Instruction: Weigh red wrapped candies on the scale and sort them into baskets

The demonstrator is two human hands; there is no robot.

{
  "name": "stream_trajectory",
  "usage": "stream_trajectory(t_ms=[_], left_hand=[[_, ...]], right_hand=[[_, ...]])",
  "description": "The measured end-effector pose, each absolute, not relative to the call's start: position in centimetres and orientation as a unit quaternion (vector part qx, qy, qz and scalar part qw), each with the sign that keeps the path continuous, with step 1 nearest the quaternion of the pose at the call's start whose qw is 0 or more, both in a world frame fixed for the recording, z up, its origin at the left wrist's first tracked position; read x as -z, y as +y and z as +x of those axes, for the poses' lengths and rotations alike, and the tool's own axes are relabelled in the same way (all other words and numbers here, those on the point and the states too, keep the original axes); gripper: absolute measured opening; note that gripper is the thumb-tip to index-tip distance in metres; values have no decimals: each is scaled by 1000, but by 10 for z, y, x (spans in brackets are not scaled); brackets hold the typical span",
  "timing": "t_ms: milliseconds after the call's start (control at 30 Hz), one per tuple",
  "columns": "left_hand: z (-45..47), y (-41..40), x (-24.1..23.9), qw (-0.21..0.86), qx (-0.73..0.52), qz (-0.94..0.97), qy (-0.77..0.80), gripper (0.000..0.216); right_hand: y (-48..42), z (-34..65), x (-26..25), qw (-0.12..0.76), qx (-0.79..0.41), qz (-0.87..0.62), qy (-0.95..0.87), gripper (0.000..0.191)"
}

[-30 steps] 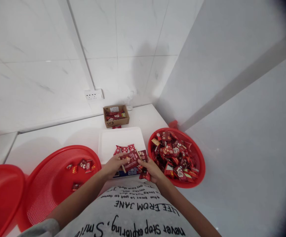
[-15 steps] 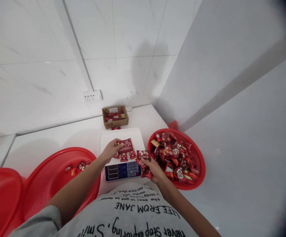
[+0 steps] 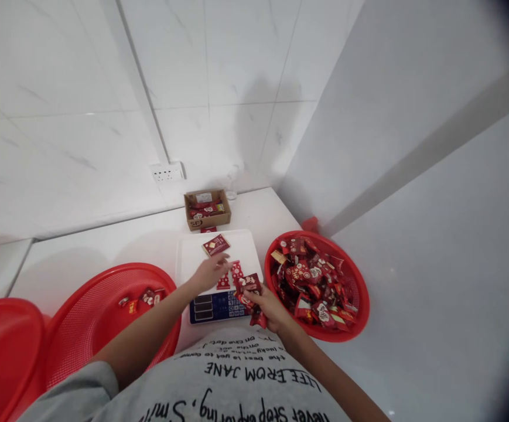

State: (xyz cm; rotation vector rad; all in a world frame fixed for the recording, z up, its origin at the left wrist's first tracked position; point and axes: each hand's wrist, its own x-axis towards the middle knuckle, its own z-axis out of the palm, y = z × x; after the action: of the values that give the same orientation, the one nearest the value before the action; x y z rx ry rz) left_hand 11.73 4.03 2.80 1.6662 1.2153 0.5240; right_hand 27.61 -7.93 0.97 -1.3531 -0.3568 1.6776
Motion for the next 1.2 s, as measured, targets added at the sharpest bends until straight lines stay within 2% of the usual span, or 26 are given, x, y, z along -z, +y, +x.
stream_trajectory(t_ms=[133,333,533,700,833,967,1100,1200], left_hand=[[119,2,-27,562,-177,702,400,18],[110,4,-21,626,-219,613,430,14],[114,56,-23,491,-251,647,526,16],[119,86,-19,481,-278,641,530,22],[118,64,-17,498,-279,629,527,20],[117,13,-21,601,-253,580,489,23],[115,-29,-27,783,-227,386,432,38],[111,-43,-29,839,-213,291,407,46]], right_hand=[[-77,267,-16,435,-696,-539,-191,48],[-76,262,-15,427,-709,-528,-193,53],[-76,269,-12,418,-700,-550,-180,55],[-78,271,-12,405,-707,-556,-167,54],[-79,273,-14,424,-701,-556,-141,49],[-77,271,-22,443,-705,-536,-137,51],[-74,262,-32,459,-706,-518,-150,48],[-74,254,-38,460,-706,-512,-169,47]])
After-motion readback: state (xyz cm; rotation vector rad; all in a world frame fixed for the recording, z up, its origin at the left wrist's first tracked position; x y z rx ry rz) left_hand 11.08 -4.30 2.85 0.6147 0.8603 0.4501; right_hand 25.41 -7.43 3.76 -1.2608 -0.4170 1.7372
